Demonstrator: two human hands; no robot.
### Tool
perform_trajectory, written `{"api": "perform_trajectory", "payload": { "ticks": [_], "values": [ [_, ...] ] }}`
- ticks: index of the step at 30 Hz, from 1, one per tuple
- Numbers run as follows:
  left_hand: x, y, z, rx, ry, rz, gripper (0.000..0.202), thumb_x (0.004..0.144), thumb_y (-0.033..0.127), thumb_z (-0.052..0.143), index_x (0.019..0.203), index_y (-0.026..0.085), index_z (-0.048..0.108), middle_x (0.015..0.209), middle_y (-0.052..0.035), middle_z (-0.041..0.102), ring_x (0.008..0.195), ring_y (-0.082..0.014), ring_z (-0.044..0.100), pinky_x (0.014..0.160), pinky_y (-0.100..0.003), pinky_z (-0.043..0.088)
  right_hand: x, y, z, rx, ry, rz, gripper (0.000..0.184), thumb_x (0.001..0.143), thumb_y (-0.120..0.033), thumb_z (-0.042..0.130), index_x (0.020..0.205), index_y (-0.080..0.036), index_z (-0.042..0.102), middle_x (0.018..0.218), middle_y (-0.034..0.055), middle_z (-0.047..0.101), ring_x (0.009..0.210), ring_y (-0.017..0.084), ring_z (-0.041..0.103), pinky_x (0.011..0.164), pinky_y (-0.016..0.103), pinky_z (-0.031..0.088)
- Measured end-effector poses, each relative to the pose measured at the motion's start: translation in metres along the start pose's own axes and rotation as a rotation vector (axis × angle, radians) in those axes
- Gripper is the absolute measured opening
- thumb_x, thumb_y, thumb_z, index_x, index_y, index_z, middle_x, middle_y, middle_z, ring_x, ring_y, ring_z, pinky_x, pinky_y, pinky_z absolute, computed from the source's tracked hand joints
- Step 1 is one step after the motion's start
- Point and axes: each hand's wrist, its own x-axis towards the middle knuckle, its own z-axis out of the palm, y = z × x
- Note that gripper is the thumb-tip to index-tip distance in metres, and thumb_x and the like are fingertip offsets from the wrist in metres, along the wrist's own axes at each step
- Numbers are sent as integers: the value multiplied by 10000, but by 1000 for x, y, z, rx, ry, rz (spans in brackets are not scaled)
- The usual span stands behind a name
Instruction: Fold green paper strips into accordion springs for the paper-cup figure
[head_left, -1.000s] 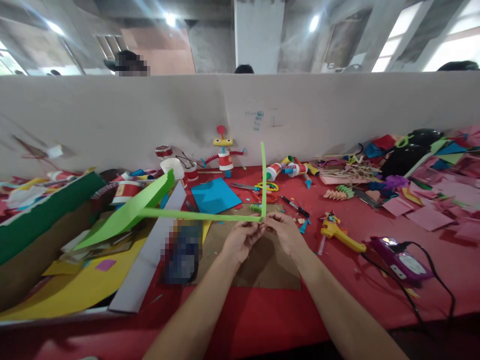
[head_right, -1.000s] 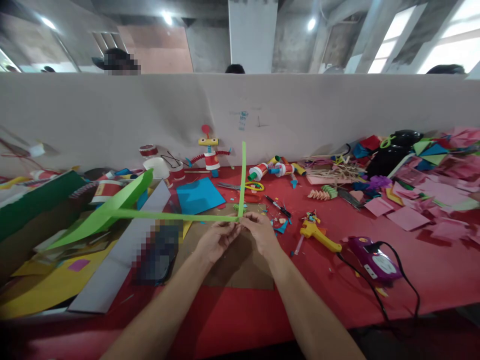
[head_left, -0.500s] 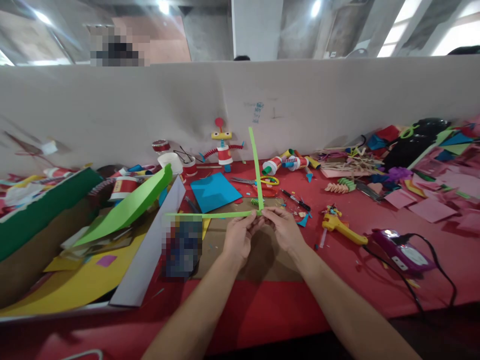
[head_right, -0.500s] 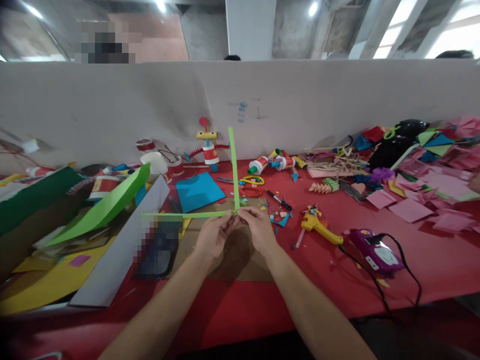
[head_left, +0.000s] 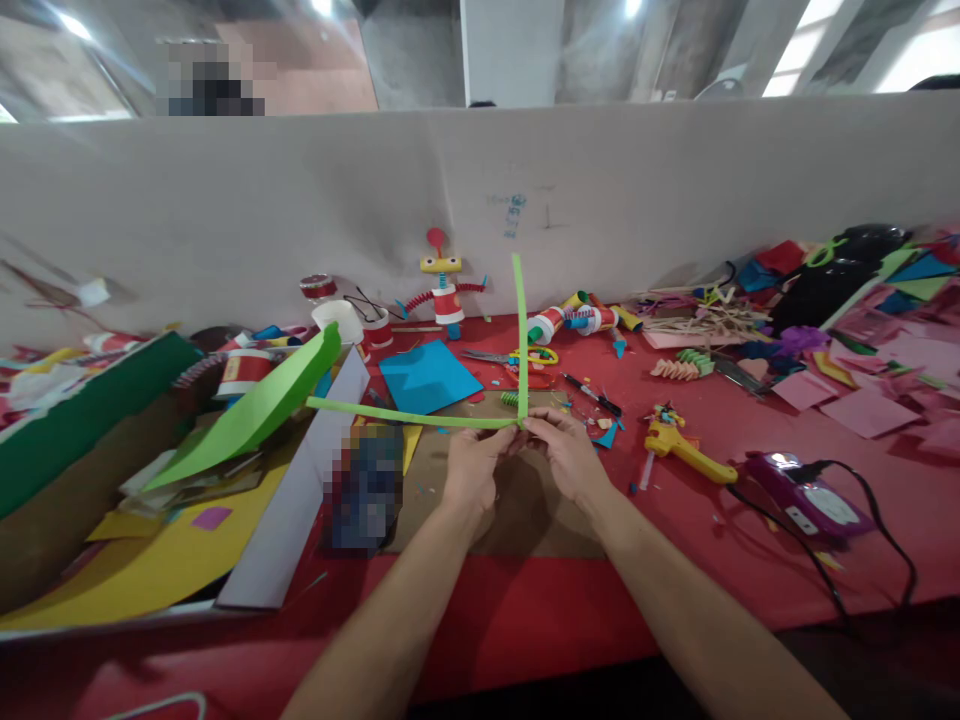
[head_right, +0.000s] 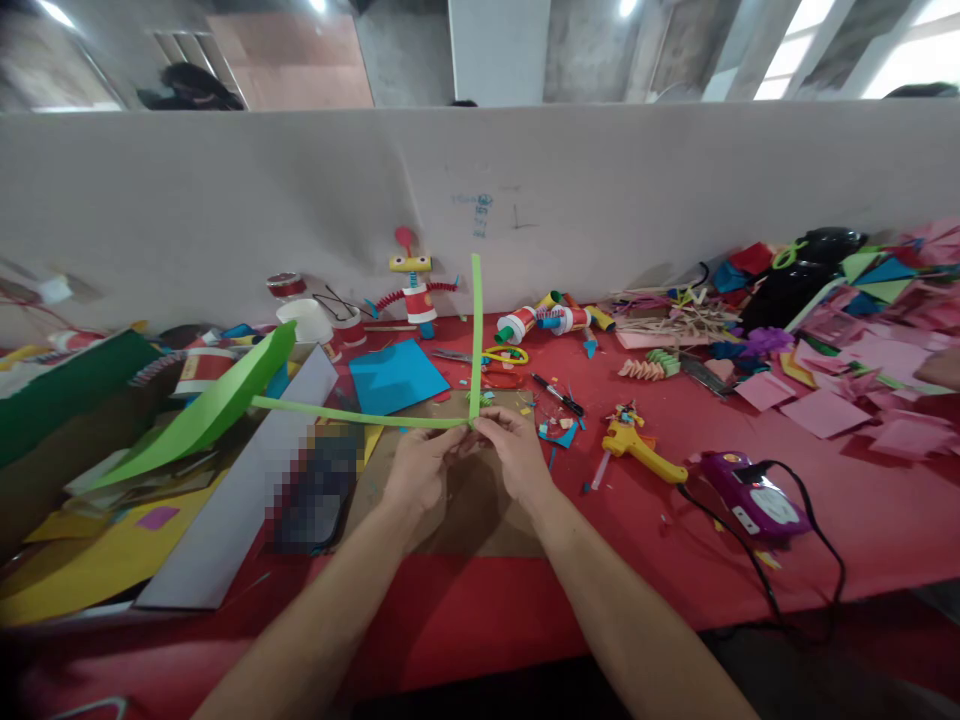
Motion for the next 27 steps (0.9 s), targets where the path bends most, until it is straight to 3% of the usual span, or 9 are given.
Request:
{"api": "perform_trajectory", "payload": {
  "ticks": [12,16,19,24,27],
  "values": [
    [0,0,-4,-89,-16,-91,171,527,146,764,652,92,660,685,-69,690,664,-143,647,780,-288,504,0,4,-2,-201,46,-159,174,695,-360,641,744,-195,667,670,-13,602,621,124,495,603,260,382],
    [-2,1,-2,-44,-33,-55,189,517,144,764,671,93,668,656,-47,677,619,-121,624,725,-269,502,-2,2,-2,-228,45,-180,182,700,-357,636,761,-190,676,715,3,632,665,140,519,641,272,399],
    [-2,0,0,-5,-43,0,177,520,151,758,652,93,656,606,-31,655,576,-114,604,675,-268,496,-3,0,-2,-211,65,-174,184,690,-347,647,770,-184,673,652,-7,600,601,120,489,576,252,379],
    [2,-6,-2,2,-53,80,217,552,158,739,730,98,630,668,-42,672,645,-149,635,746,-327,495,0,1,-1,-70,97,-117,306,637,-331,686,909,-194,653,674,-19,604,578,104,494,545,232,385],
    [4,-6,-4,-33,-22,123,300,563,155,735,818,123,581,692,-24,671,651,-145,640,754,-339,495,0,2,-1,-116,34,-89,228,671,-339,658,843,-190,678,721,3,644,629,121,539,604,252,414]
  ]
}}
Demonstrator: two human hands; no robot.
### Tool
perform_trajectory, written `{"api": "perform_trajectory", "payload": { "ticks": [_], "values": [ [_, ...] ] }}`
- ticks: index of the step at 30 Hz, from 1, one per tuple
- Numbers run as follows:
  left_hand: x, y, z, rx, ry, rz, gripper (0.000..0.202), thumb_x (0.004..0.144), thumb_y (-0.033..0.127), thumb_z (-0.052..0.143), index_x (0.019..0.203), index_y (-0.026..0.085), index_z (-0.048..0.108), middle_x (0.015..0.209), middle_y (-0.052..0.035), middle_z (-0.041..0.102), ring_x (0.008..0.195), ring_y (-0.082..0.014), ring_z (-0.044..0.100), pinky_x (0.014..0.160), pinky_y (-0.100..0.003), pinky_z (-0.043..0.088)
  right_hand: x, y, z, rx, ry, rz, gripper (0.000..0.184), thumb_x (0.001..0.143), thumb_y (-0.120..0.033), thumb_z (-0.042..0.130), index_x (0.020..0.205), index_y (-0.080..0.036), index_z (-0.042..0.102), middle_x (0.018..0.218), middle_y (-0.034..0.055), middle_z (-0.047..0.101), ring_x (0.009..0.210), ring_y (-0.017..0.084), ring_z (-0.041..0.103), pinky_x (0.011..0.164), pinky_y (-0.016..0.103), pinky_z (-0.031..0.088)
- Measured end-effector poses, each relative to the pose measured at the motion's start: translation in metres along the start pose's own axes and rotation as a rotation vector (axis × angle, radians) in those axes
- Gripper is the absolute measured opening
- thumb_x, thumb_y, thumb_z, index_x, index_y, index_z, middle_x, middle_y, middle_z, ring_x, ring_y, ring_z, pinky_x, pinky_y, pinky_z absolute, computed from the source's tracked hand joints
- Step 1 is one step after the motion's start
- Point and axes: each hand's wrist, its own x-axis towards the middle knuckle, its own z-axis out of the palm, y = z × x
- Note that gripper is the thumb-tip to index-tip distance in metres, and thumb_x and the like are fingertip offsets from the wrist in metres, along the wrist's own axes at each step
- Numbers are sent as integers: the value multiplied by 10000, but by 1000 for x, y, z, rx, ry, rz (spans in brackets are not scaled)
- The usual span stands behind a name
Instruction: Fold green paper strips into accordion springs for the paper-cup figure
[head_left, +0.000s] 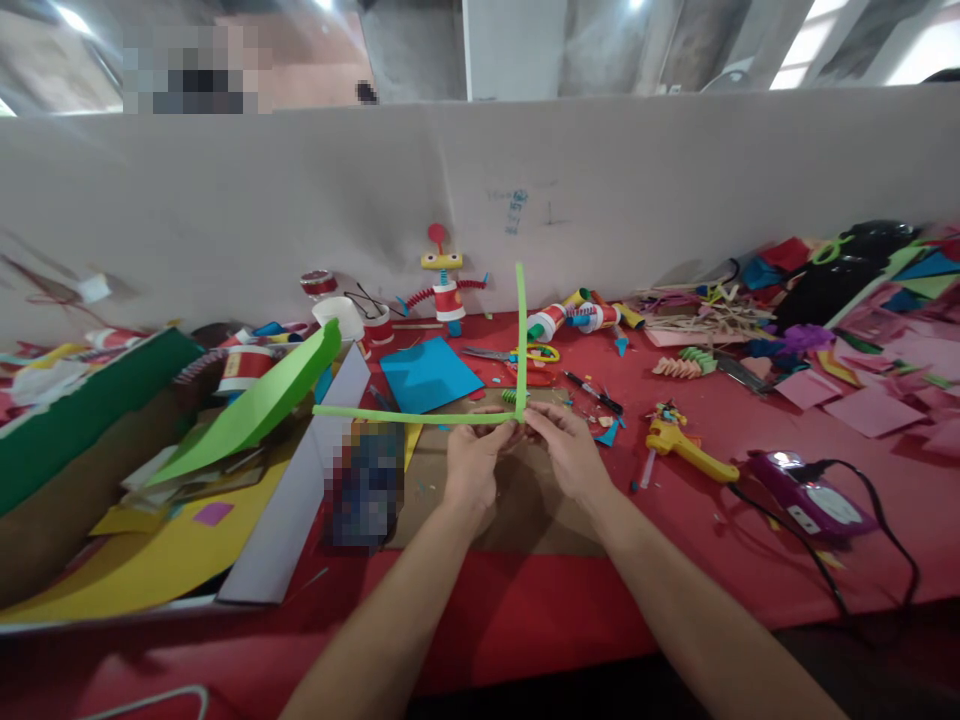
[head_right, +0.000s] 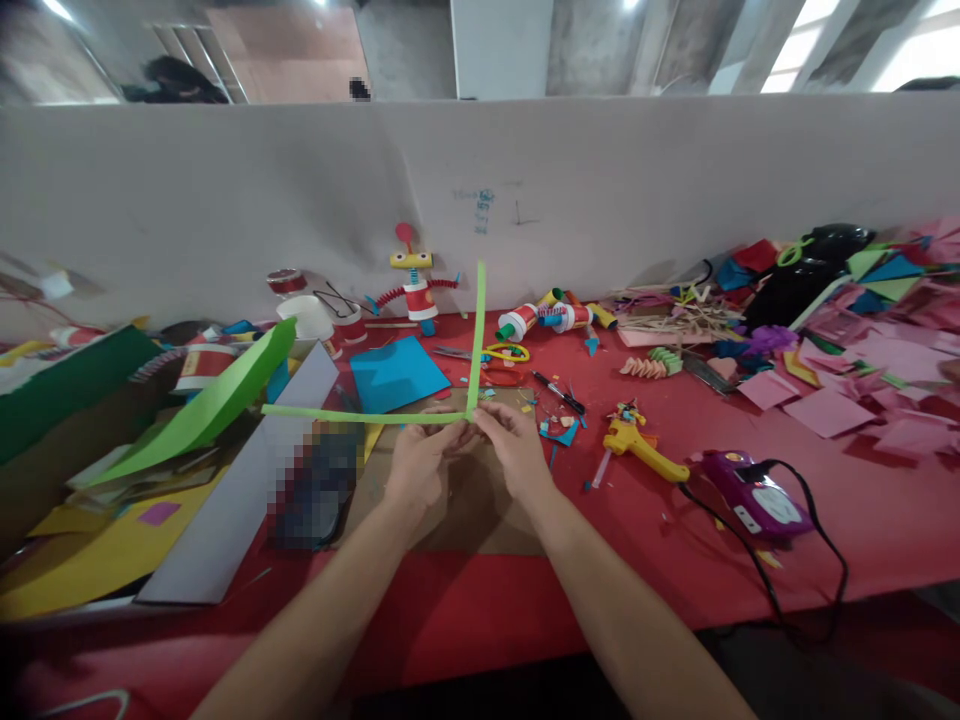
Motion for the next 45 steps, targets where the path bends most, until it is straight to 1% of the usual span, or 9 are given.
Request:
{"api": "perform_trajectory", "payload": {
  "ticks": [4,7,11,16,24,28,33,38,45],
  "values": [
    [-1,6,1,31,9,13,371,562,138,732,861,145,513,670,-5,658,646,-142,644,734,-321,497,-2,-4,-2,-153,-76,-50,173,701,-334,620,742,-189,703,682,16,664,654,152,569,651,282,428],
    [-3,11,2,53,-11,-20,400,571,130,725,887,153,480,668,-2,655,643,-140,645,715,-304,497,-3,-8,-4,-184,-100,-63,161,707,-326,611,732,-200,707,696,15,678,656,157,584,652,283,433],
    [-2,13,2,46,-48,-56,428,589,121,714,925,161,452,656,7,647,628,-135,642,696,-287,499,-2,-8,-6,-241,-79,-63,161,698,-331,616,734,-202,705,688,16,680,644,158,589,638,284,436],
    [-4,15,3,92,-32,-64,450,590,103,711,956,159,456,661,-5,657,615,-136,643,661,-266,501,2,-7,-13,-371,-74,-89,186,683,-357,632,734,-192,699,684,19,675,628,156,578,626,286,429],
    [0,15,-2,42,-101,-90,342,589,168,729,881,133,555,606,0,637,577,-126,621,600,-241,475,4,-13,-15,-198,-189,6,210,692,-386,651,752,-190,700,689,25,676,655,146,589,638,275,431],
    [0,17,-2,97,-116,-104,291,598,185,725,827,123,556,616,-19,647,582,-136,629,595,-241,473,5,-12,-16,-54,-165,48,213,700,-398,645,797,-218,707,715,16,675,652,141,594,637,277,441],
    [-4,17,4,157,-60,-36,409,599,144,717,929,162,477,650,10,652,590,-126,630,613,-254,496,8,-8,-18,-112,-106,40,173,664,-369,680,719,-207,707,662,2,655,600,128,567,614,271,435],
    [-7,18,8,159,-36,13,412,593,119,708,912,166,453,675,15,646,650,-134,642,675,-284,515,8,-6,-18,-133,-79,-22,166,673,-360,676,724,-204,700,669,1,651,613,124,564,620,261,429],
    [-8,9,9,118,-5,74,390,597,156,710,886,168,448,662,16,637,625,-133,635,700,-313,513,3,-5,-12,-192,-145,-46,169,688,-361,647,717,-201,692,667,-1,650,620,133,560,626,268,422]
  ]
}}
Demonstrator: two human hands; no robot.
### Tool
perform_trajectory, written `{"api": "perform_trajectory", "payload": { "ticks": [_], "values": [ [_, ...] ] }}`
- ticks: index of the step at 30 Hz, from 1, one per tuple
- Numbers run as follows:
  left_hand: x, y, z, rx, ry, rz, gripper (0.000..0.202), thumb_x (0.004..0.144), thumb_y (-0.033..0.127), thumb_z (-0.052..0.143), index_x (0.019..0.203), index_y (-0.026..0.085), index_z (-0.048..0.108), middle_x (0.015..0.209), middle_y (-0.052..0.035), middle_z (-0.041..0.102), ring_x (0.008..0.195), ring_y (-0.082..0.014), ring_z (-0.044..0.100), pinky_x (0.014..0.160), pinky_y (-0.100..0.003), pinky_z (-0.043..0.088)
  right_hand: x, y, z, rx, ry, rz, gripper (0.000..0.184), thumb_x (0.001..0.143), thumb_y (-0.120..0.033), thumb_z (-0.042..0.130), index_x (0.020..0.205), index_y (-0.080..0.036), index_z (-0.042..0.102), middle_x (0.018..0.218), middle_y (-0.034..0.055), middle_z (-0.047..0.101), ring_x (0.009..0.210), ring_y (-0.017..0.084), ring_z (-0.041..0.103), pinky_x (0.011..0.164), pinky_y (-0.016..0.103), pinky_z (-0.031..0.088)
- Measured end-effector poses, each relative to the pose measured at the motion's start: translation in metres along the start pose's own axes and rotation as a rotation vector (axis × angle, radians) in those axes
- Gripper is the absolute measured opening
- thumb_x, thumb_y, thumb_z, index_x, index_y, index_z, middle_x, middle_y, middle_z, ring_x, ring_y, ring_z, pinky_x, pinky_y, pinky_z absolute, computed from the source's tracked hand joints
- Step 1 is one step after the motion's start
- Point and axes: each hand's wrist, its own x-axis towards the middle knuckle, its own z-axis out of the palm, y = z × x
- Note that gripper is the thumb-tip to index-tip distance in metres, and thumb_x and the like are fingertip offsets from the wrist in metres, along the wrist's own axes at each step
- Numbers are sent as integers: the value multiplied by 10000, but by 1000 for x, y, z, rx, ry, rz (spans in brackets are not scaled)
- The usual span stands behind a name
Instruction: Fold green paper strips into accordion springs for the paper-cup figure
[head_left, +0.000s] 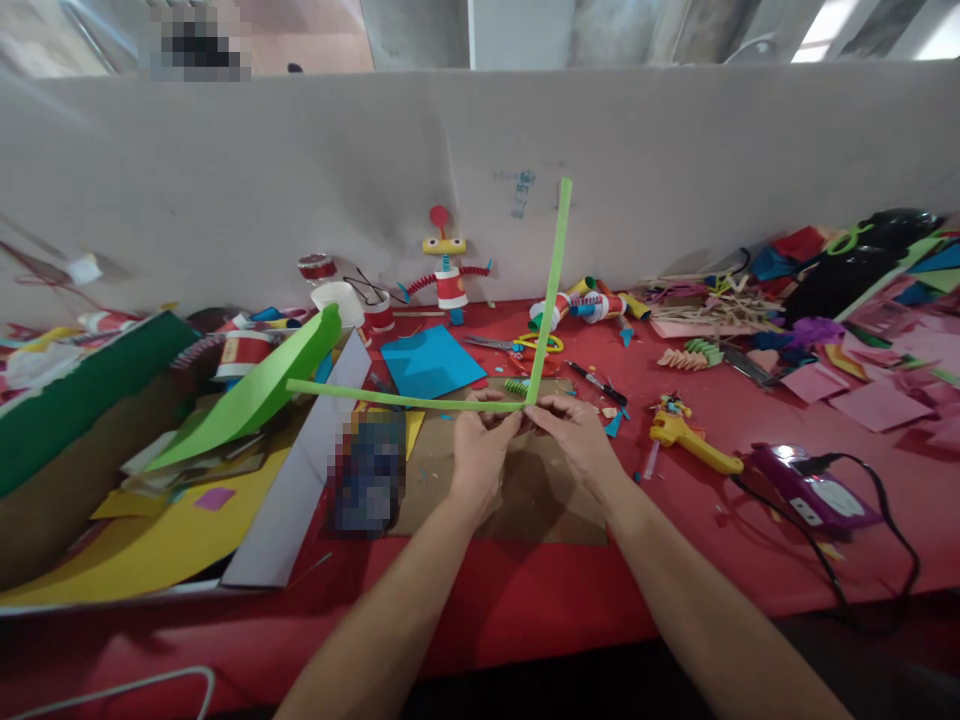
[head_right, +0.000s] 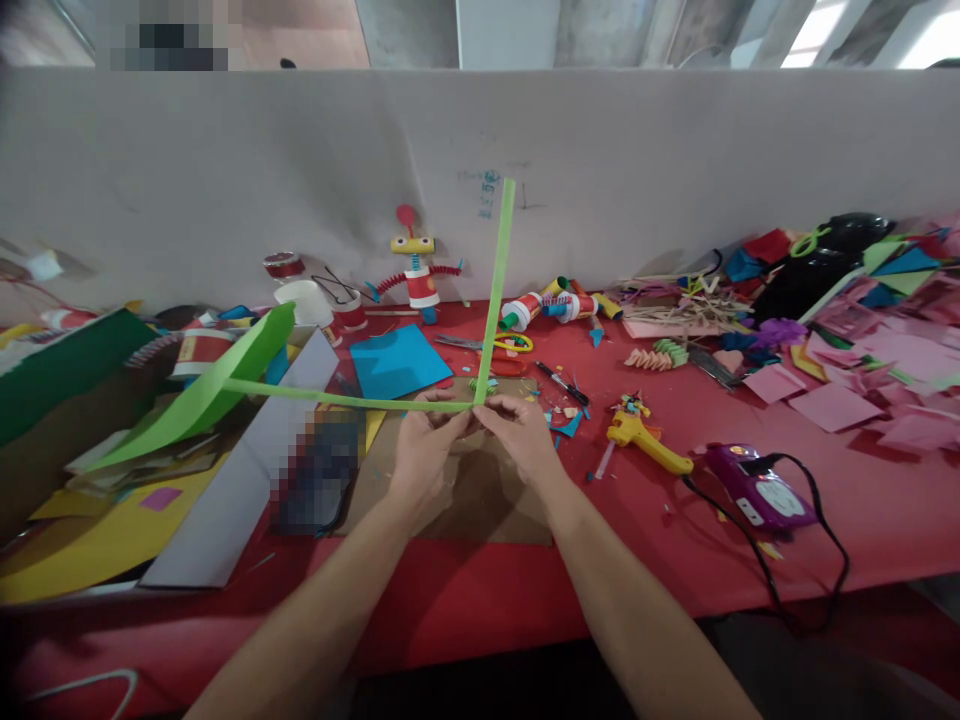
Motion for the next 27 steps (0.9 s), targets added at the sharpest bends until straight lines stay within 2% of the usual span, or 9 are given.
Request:
{"api": "perform_trajectory", "payload": {
  "ticks": [5,9,14,18,23,27],
  "values": [
    [0,-1,0,3,26,6,356,584,149,712,866,162,496,679,10,636,651,-139,632,702,-320,508,-1,0,1,45,2,62,184,679,-360,645,759,-204,701,698,8,664,639,137,566,604,258,408],
    [0,2,-1,58,34,-19,324,574,132,708,836,152,520,652,5,635,616,-136,621,671,-304,505,0,1,1,17,31,75,157,667,-338,647,708,-194,695,659,-5,648,581,116,529,569,245,380],
    [3,-1,-5,108,-97,-16,243,621,152,675,847,138,589,747,-48,673,691,-171,647,722,-338,508,4,5,-2,40,32,103,138,671,-318,634,696,-193,686,629,-7,633,570,115,528,554,242,362],
    [7,-6,-9,2,-118,-109,173,628,187,681,779,115,637,752,-69,685,696,-182,653,736,-337,512,6,7,-4,110,4,143,140,659,-314,653,698,-183,680,612,-6,626,564,110,535,563,241,358],
    [11,-10,-16,-132,-120,-226,188,591,184,724,750,110,656,742,-68,692,705,-171,654,751,-319,517,4,5,-3,112,0,148,165,649,-329,658,705,-176,680,637,6,644,573,115,543,569,245,366],
    [12,-9,-17,-122,-52,-284,184,563,132,730,730,113,656,708,-46,683,661,-128,640,699,-252,518,3,4,1,88,0,145,171,641,-345,663,680,-179,680,621,5,638,573,121,543,588,253,393]
  ]
}}
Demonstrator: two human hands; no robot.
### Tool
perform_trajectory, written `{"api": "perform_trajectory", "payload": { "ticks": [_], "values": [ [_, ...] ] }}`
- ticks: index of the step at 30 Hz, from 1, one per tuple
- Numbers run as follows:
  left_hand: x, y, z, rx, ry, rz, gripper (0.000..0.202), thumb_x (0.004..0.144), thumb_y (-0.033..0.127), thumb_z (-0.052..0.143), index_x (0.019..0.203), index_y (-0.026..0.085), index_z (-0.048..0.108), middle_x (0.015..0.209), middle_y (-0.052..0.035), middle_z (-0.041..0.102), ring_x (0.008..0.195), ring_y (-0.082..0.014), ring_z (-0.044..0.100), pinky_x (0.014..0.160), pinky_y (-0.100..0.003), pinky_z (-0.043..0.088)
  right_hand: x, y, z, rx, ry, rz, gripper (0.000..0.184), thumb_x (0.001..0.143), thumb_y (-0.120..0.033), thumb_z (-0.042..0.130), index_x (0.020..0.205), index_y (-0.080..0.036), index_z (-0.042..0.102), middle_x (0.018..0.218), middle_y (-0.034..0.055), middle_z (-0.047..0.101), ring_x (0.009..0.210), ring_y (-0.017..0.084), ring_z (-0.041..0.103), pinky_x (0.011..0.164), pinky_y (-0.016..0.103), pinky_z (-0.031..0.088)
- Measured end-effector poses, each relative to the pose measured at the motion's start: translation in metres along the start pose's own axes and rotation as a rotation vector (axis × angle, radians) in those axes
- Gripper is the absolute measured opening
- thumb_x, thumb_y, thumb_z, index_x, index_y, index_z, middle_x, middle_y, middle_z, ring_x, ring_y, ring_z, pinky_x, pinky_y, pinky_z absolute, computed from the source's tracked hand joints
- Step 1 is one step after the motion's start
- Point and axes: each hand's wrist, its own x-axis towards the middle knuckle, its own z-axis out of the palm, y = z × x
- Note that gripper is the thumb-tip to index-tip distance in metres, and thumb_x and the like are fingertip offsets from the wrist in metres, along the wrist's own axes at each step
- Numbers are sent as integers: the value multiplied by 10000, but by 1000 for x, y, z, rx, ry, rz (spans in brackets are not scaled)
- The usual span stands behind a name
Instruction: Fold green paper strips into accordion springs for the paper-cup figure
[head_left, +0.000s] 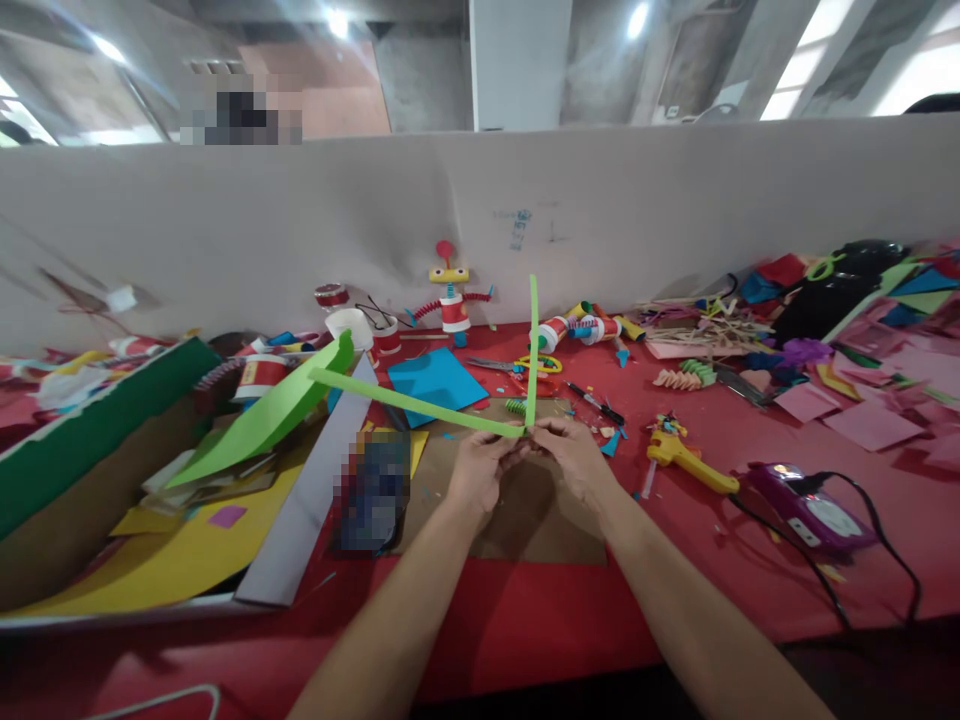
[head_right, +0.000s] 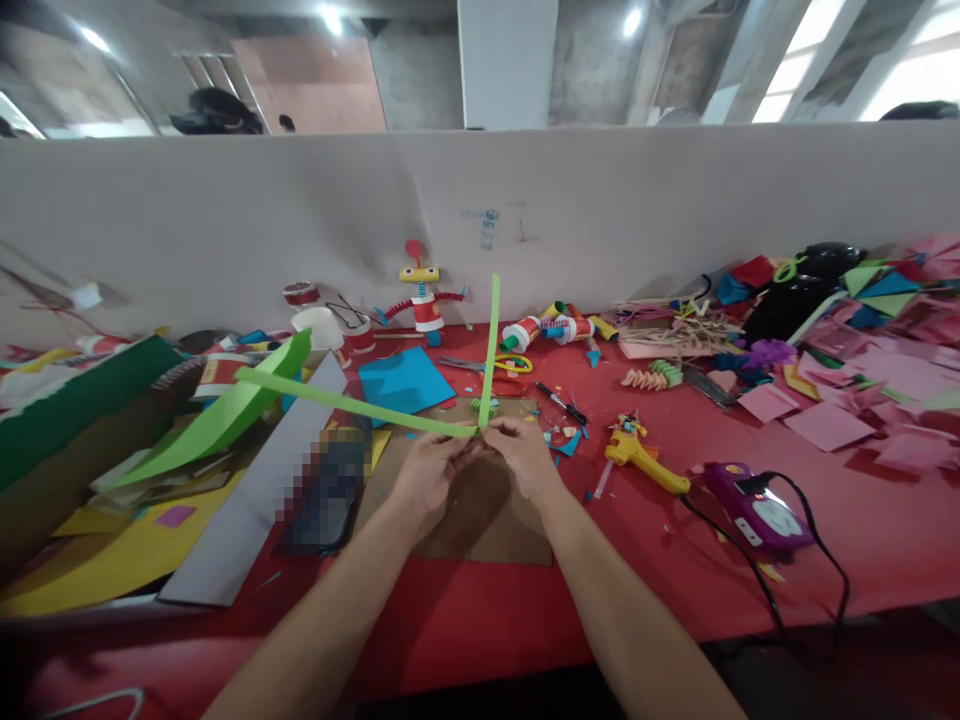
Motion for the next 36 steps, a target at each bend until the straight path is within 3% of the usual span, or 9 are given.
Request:
{"api": "perform_trajectory", "payload": {
  "ticks": [4,7,15,18,20,24,32,36],
  "values": [
    [0,2,1,22,44,-7,209,540,115,754,693,124,611,646,-13,644,588,-93,612,620,-209,503,1,3,1,-62,7,-26,225,621,-394,676,682,-178,689,631,6,640,573,132,540,571,258,406],
    [-1,3,1,33,38,-13,215,555,114,755,697,129,594,648,-12,633,603,-91,613,639,-210,503,4,6,-1,-148,-23,-87,250,629,-416,664,710,-183,707,675,20,663,615,155,554,580,272,421],
    [-2,3,4,-23,72,34,217,552,110,742,741,143,640,658,2,641,589,-75,585,612,-193,469,1,2,-2,-328,-139,-296,240,741,-346,591,931,-253,704,911,44,691,845,228,602,764,370,456],
    [-1,1,6,-32,100,65,256,545,141,746,788,147,666,707,-11,670,596,-76,580,616,-199,452,-4,-4,1,-354,-121,-342,226,734,-332,605,928,-265,698,969,30,684,932,228,590,853,381,429],
    [-1,0,7,-48,96,85,256,544,157,748,788,142,670,726,-19,678,623,-87,590,645,-212,454,-5,-5,3,-312,-66,-307,204,733,-345,606,886,-251,703,939,25,690,911,217,597,836,361,434],
    [-2,0,8,-85,64,69,193,543,149,746,709,134,650,690,-12,663,638,-92,604,700,-222,461,-5,-2,3,-231,13,-149,221,722,-383,602,712,-184,699,717,26,682,676,176,584,648,298,436],
    [-5,7,3,8,-21,19,169,569,187,749,667,130,624,649,-3,639,617,-87,603,666,-206,476,-2,2,1,-68,11,-98,223,697,-378,634,647,-163,666,614,5,617,587,123,510,585,255,373],
    [-6,7,5,-11,-21,6,179,557,181,756,669,139,623,642,1,640,633,-92,611,693,-218,482,-3,-1,0,-139,37,-133,221,707,-381,622,650,-171,664,598,-8,598,569,116,484,566,250,350]
  ]
}}
